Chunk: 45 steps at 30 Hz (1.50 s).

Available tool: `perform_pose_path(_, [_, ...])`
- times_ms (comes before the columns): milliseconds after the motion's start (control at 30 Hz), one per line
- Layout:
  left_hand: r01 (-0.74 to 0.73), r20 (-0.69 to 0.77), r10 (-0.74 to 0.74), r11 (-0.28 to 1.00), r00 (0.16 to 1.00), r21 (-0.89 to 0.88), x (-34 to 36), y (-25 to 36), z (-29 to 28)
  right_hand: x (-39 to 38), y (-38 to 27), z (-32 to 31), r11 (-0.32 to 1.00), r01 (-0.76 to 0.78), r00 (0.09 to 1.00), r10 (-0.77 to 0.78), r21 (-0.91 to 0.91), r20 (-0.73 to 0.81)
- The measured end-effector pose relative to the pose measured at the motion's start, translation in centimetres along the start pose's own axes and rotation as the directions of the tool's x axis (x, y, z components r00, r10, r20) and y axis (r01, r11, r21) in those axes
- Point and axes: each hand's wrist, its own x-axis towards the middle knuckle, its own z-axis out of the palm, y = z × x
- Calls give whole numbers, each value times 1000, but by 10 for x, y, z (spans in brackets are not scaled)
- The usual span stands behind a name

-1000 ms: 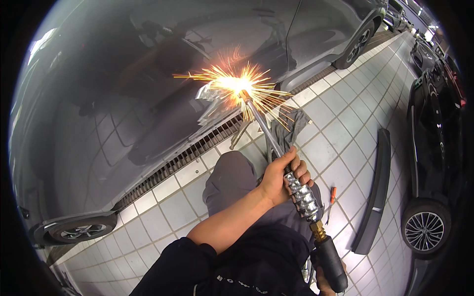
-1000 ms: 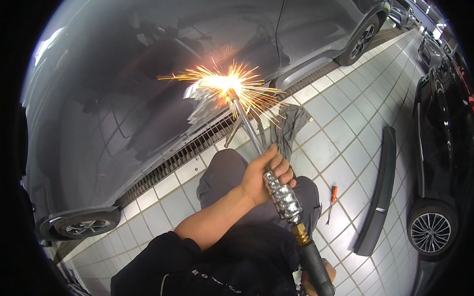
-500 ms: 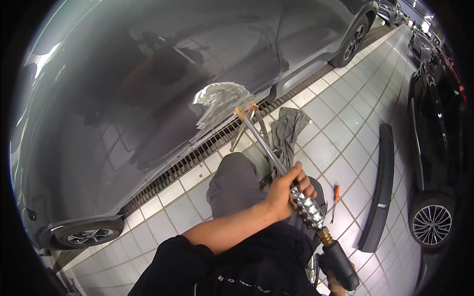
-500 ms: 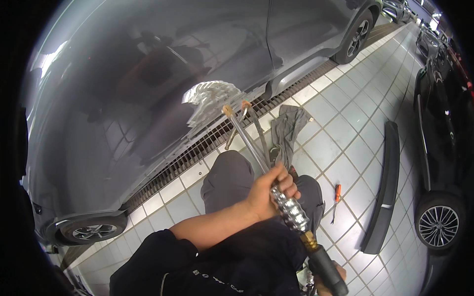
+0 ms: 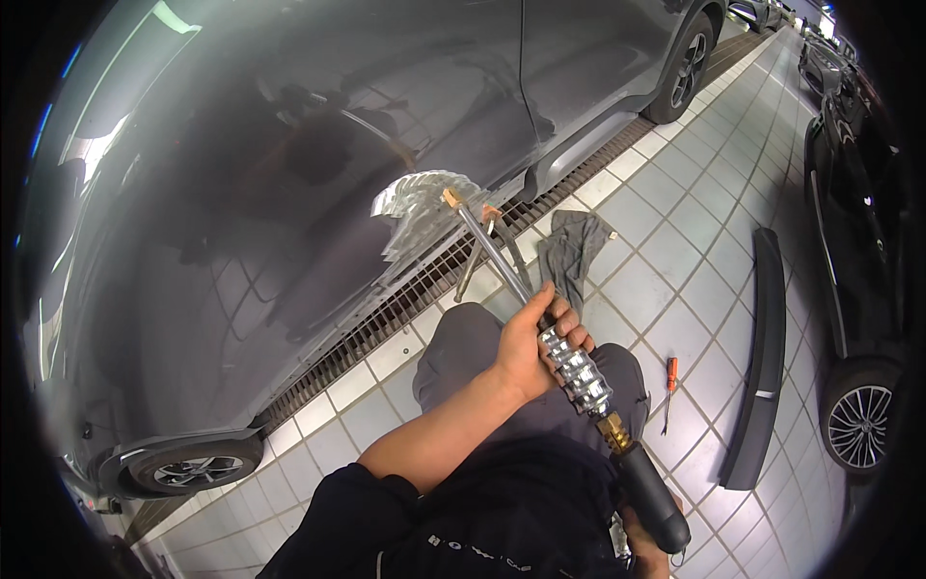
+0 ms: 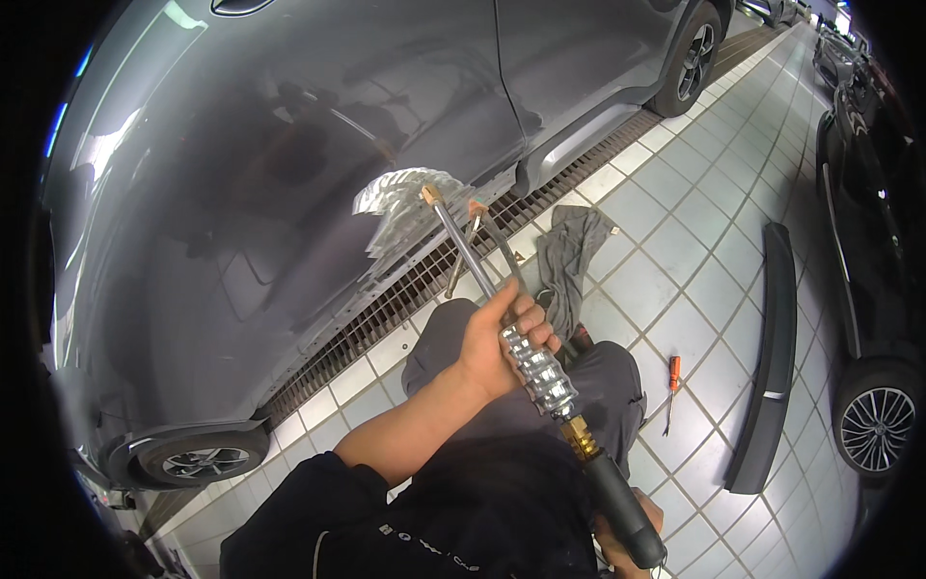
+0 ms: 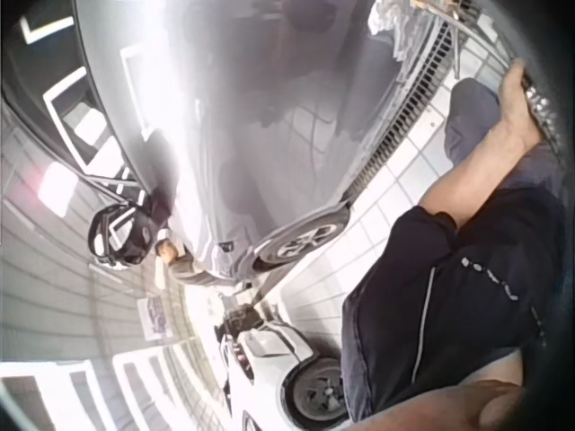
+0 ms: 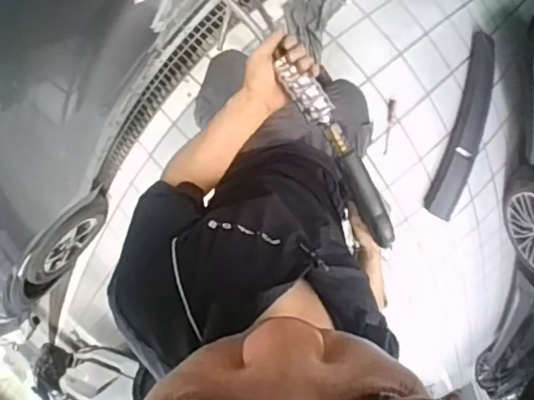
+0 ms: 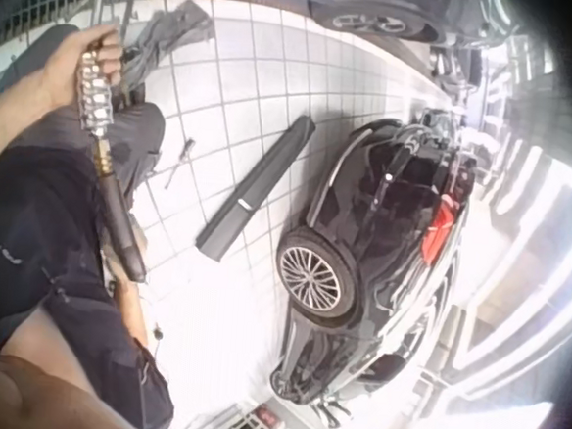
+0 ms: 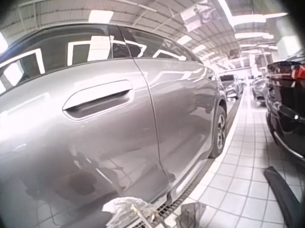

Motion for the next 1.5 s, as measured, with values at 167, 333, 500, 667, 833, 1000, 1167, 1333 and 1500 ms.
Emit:
perform_pose_path(167, [0,9,0,1000,1000,-2,3,5,1,7,4,-2,997,21,1000,-20,-73,19])
perform_pose_path(333, [-3,35,3,1000,999,-8,3,7,-1,18,-16,-2,993,19,1000,-18,-115,12])
perform_pose_path(500, [0,-6,0,1000,1000,-27,6,13,2,23,-50,5,990,-73,995,64,-122,-75])
perform_pose_path(667, [-82,-139,86,996,986,40,7,16,8,23,-36,4,977,39,996,-55,-208,-72])
perform_pose_path(833, [-60,-16,61,997,998,50,1,-1,-7,23,-30,7,967,174,982,-185,-186,-40])
perform_pose_path(1000, [-53,-21,54,998,998,13,-1,-2,-7,6,-13,7,978,-117,992,109,171,59])
perform_pose_path(1167, [-48,-90,54,997,995,59,2,-6,3,6,-37,6,679,-407,910,360,611,206])
perform_pose_path(1333, [-29,-61,30,999,998,29,-2,-10,6,3,-26,-5,730,-425,905,359,535,229])
perform_pose_path(1500, [-29,-63,29,1000,998,3,-1,-4,10,1,-11,-1,810,-334,943,278,482,186])
